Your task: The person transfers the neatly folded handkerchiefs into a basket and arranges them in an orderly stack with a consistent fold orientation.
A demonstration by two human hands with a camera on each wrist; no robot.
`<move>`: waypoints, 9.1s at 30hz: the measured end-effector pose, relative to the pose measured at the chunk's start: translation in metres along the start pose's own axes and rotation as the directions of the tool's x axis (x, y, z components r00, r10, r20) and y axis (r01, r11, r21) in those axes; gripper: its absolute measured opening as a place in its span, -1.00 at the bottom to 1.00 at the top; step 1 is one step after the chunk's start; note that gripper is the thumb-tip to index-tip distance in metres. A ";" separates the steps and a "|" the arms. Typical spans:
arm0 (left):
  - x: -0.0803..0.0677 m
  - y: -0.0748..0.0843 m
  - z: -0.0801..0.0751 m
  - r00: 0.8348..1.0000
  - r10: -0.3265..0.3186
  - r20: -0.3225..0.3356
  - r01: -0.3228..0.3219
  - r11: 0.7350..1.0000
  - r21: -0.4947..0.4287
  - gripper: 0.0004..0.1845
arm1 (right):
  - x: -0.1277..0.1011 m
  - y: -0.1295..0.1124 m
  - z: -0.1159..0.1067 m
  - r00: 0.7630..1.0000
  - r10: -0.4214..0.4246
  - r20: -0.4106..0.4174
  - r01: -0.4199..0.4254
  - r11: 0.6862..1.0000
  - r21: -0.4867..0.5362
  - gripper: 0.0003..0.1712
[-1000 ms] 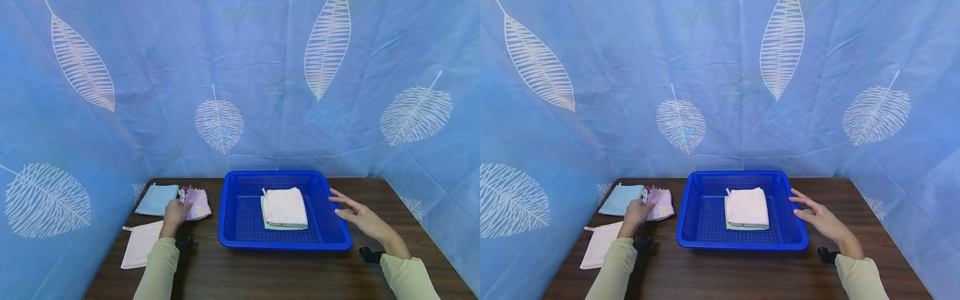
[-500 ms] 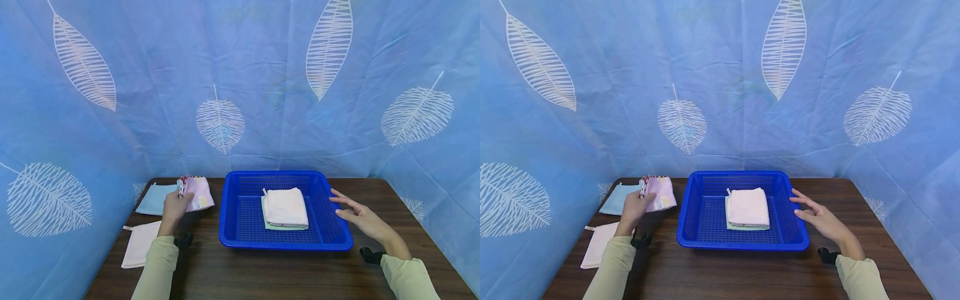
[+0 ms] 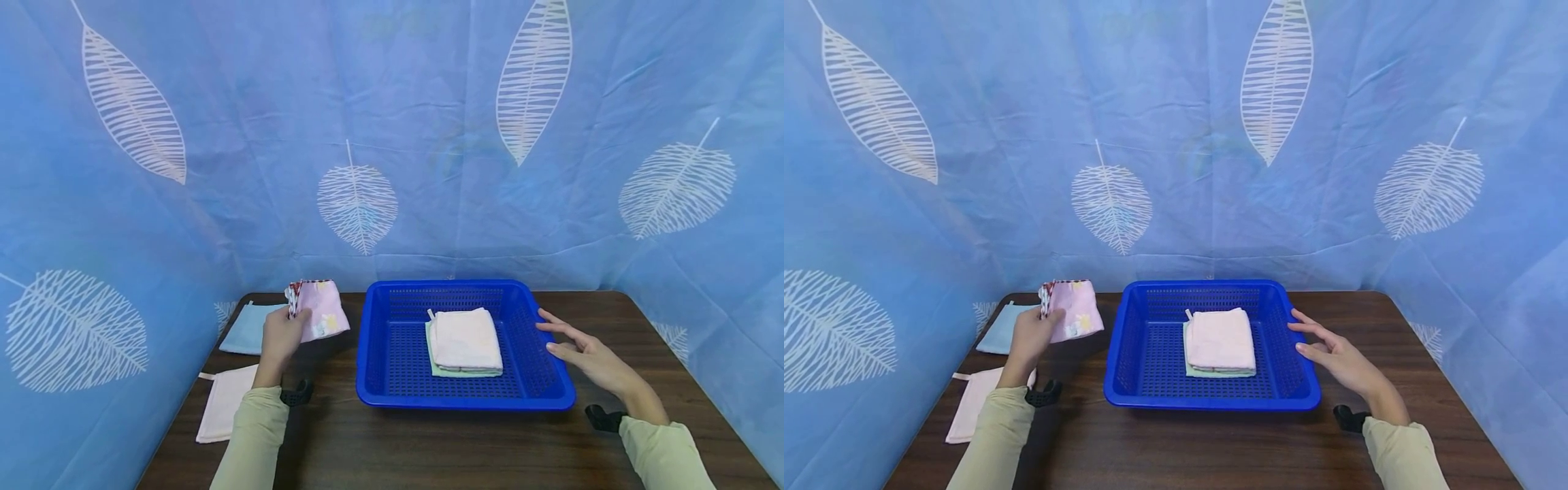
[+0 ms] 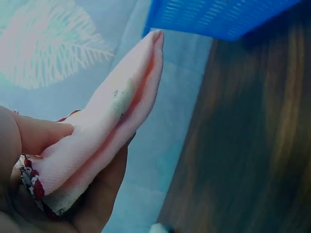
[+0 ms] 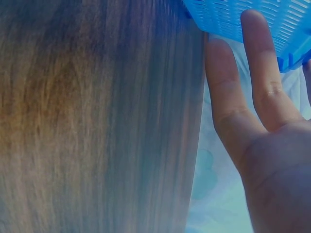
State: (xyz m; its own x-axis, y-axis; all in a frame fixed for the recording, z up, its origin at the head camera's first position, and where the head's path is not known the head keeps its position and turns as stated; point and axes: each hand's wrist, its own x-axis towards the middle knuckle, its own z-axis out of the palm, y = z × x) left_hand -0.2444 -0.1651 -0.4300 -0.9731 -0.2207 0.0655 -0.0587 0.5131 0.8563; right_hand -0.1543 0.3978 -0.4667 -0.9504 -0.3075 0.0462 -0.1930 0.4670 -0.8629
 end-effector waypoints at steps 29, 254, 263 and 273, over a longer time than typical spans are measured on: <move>-0.007 0.046 0.007 0.982 -0.015 0.186 0.059 0.971 -0.232 -0.53 | 0.000 0.000 0.003 1.000 0.021 -0.023 -0.021 1.000 -0.019 -0.43; -0.014 0.106 0.187 0.823 0.018 0.568 -0.167 0.963 0.211 -0.85 | 0.002 0.010 0.016 0.988 0.087 -0.131 -0.063 0.982 0.179 -0.47; -0.018 0.125 0.172 0.795 0.065 0.603 -0.218 0.958 0.185 -0.79 | 0.003 0.006 0.015 0.986 0.106 -0.132 -0.083 0.982 0.172 -0.46; -0.026 0.131 0.160 0.772 0.163 0.614 -0.325 0.932 0.162 -0.45 | 0.002 0.003 0.015 0.981 0.131 -0.140 -0.109 0.983 0.151 -0.43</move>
State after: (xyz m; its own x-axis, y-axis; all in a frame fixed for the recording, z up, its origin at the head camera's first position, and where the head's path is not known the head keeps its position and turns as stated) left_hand -0.2624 0.0411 -0.4015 -0.8977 0.4226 -0.1250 0.2256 0.6842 0.6935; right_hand -0.1530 0.3860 -0.4773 -0.9922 -0.1243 0.0030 -0.0488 0.3676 -0.9287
